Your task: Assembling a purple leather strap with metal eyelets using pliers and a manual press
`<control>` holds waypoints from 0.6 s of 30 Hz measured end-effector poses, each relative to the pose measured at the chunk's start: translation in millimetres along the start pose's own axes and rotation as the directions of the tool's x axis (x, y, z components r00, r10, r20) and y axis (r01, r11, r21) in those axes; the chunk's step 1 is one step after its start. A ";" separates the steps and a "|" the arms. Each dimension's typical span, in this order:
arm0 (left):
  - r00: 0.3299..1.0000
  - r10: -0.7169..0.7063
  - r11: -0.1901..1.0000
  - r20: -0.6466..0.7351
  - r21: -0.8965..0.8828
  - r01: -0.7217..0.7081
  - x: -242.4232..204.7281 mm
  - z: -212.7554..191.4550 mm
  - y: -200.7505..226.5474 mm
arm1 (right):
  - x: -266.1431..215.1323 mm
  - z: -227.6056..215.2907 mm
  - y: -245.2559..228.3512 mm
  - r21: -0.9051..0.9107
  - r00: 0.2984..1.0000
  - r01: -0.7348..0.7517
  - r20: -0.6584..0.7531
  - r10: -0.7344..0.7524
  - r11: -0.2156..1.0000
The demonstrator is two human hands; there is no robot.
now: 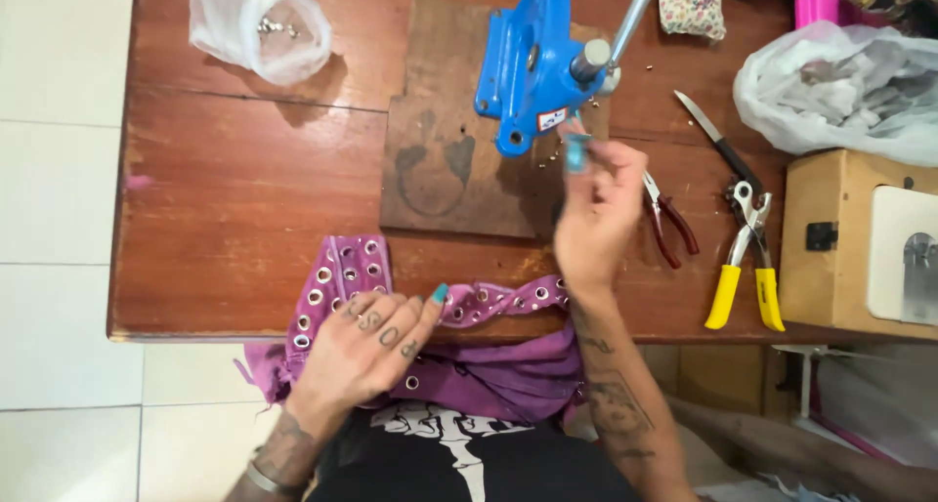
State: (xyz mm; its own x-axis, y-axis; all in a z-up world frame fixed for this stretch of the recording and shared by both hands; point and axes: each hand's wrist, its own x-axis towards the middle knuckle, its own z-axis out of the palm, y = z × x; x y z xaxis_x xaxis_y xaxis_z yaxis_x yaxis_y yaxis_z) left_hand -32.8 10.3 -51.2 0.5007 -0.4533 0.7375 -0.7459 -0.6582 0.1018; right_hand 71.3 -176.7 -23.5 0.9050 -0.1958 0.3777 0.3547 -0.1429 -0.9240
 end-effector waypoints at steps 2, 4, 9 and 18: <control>0.993 -0.058 0.998 0.099 -0.032 0.061 24.0 -21.8 5.7 | 2.5 10.2 -10.8 -0.200 0.996 0.072 0.062 -0.061 0.977; 0.992 -0.066 0.996 0.108 -0.054 0.072 6.1 -14.0 12.4 | -2.6 13.5 9.8 -0.182 0.997 0.079 0.037 -0.073 0.980; 0.992 -0.048 0.989 0.118 -0.132 0.064 13.6 -19.7 17.1 | -1.8 22.5 28.3 -0.214 0.989 0.130 -0.043 -0.142 0.968; 0.995 -0.012 0.992 0.103 -0.123 0.025 22.8 -20.2 21.6 | 11.5 25.0 -6.2 -0.263 0.998 0.062 0.038 -0.054 0.963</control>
State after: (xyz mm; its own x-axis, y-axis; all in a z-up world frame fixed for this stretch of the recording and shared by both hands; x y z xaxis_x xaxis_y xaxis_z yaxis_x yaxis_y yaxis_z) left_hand -46.4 -2.1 -18.7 0.5522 -0.5051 0.6633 -0.7817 -0.5903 0.2012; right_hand 85.4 -153.9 -15.0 0.8926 -0.1511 0.4249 0.3362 -0.4049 -0.8503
